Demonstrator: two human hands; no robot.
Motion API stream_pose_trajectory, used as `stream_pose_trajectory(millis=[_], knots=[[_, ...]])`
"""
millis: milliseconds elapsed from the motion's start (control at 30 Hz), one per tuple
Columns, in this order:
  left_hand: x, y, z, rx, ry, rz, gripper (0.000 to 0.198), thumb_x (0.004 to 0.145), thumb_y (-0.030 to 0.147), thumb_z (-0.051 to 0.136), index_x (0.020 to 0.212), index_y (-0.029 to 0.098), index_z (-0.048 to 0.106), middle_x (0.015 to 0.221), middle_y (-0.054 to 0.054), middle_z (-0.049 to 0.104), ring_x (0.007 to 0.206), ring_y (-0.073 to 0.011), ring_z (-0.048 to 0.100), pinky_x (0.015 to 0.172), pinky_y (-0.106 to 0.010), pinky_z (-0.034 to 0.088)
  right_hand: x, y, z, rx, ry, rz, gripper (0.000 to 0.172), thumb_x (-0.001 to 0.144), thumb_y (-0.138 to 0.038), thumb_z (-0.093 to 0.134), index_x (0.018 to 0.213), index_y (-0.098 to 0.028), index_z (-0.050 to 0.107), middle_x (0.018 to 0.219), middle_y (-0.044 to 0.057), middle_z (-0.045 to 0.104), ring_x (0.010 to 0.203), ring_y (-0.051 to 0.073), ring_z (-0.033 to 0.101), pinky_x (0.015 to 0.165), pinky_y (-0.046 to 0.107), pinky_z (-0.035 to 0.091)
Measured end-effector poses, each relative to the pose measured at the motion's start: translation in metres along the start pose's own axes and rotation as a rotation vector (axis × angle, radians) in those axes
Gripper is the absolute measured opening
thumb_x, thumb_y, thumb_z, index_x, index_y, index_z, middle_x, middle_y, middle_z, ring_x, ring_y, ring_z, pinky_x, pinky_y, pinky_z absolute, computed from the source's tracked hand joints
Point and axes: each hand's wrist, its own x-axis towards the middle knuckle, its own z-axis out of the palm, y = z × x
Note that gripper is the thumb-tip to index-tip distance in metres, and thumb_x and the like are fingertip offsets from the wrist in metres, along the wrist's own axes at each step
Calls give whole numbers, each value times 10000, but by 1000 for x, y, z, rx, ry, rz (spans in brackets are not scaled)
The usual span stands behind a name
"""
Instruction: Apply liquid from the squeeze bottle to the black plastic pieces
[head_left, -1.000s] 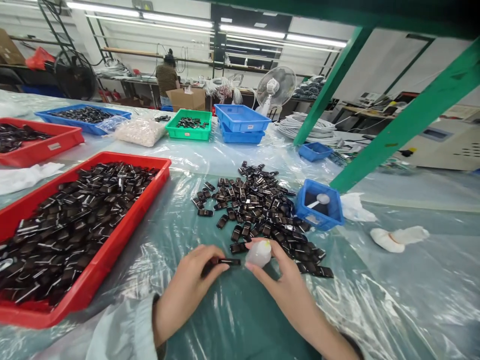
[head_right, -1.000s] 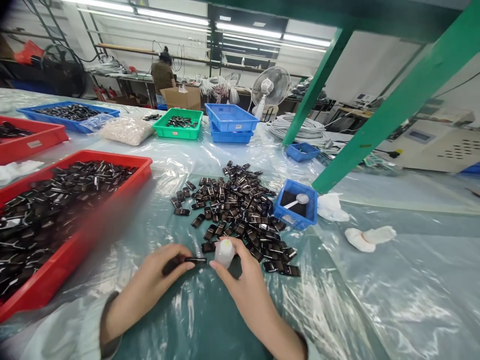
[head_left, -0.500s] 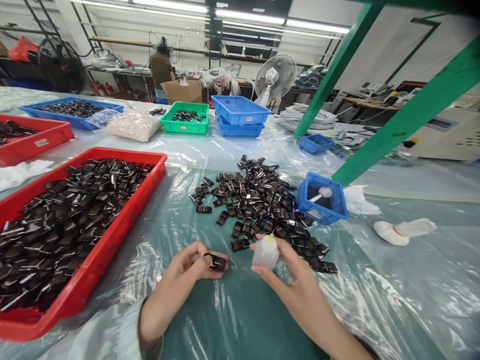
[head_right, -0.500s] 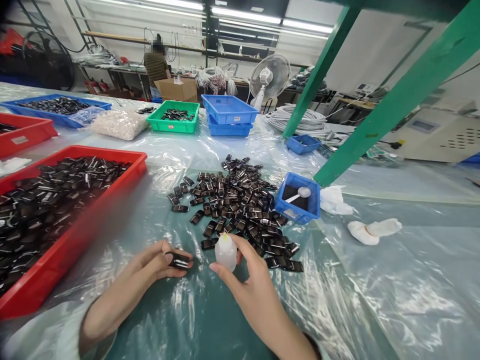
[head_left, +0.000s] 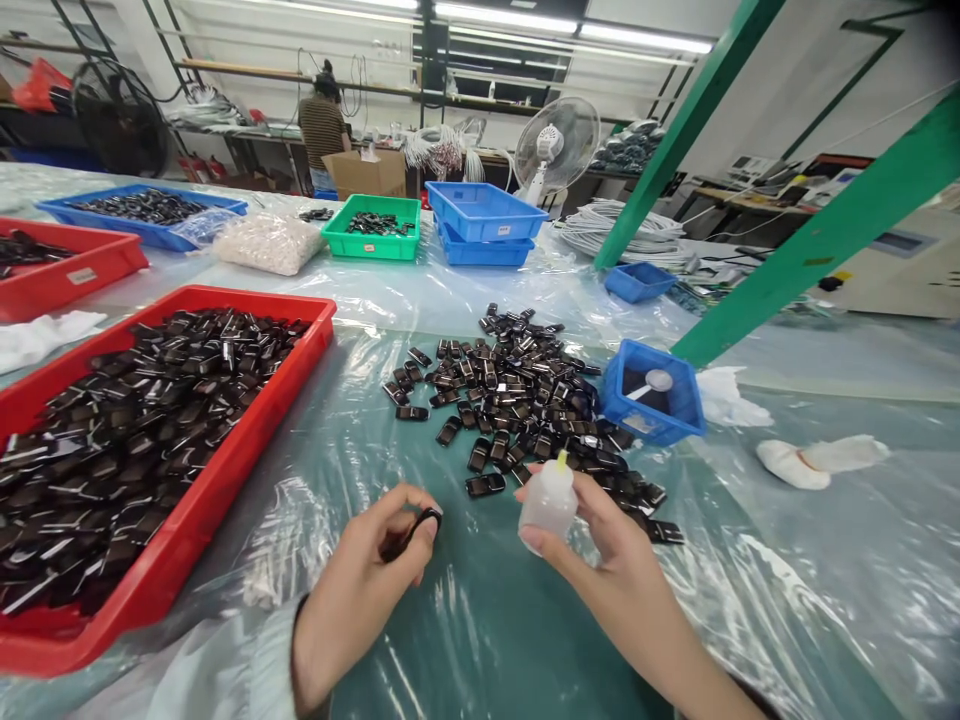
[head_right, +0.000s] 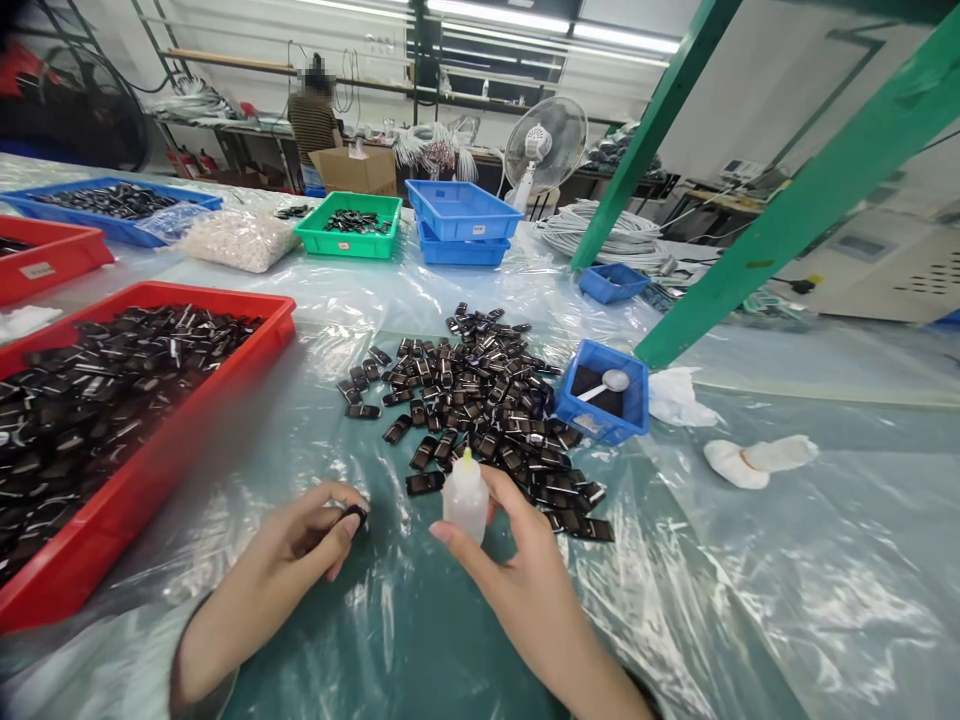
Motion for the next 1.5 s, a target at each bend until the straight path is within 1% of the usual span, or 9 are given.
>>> stream_pose_trajectory(millis=[200,333,467,533,600,700,867,1067,1500], knots=[[1,-2,-2,95,41,-36,303,863,455,386,954,192,504,562,69,301,536,-120,326,532,-241,253,1,0,0,37,-22,4,422,832,-498,598,1162,-237,565,961,65,624,883,235,602,591,251,513],[-1,-3,-2,190,57,-48,385,894,475,350,1129,211,502,603,46,420,588,-155,452,578,-266,340,-1,4,0,28,-58,13,403,854,-496,595,1186,-268,567,1105,66,610,966,237,587,555,214,511],[-6,-4,-2,233,64,8,394,924,491,377,1238,278,486,986,-25,632,952,-213,578,862,-343,408,-6,4,0,64,-147,32,452,918,-504,522,1325,-320,456,1321,56,500,1087,232,551,592,205,526],[-9,-5,-2,233,112,50,347,944,477,374,1209,304,516,1198,-15,579,1185,-216,478,1030,-352,307,-9,1,-1,89,-167,61,443,939,-505,491,1335,-328,398,1343,63,478,991,202,590,590,213,521],[-10,-4,-4,223,145,91,326,968,450,336,1210,314,508,1268,-1,526,1259,-190,409,1081,-320,245,-12,-2,-1,130,-154,77,401,933,-509,502,1263,-307,399,1206,68,565,825,171,610,561,215,505],[-12,-2,-7,217,134,168,306,987,407,317,1244,329,466,1210,1,521,1178,-143,468,1017,-243,312,-14,-5,-2,150,-146,-10,334,877,-497,597,1120,-281,517,1015,46,620,733,163,608,535,205,497],[-14,2,-11,222,159,277,230,971,354,423,1195,375,470,1154,38,555,1105,-112,522,869,-166,404,-16,-10,0,159,9,-61,263,804,-549,666,984,-358,687,1002,3,643,748,153,604,572,180,502],[-18,2,-11,208,188,335,201,964,301,453,1147,380,482,1145,54,568,1107,-103,529,847,-148,431,-16,-14,0,130,67,-90,185,810,-486,671,954,-373,703,932,-12,661,671,143,578,552,183,494],[-21,4,-10,248,120,436,201,940,247,505,1114,346,501,1044,16,587,999,-123,581,834,-197,467,-16,-7,-5,88,-36,-155,270,796,-494,692,996,-314,673,902,26,659,688,180,626,538,218,503]])
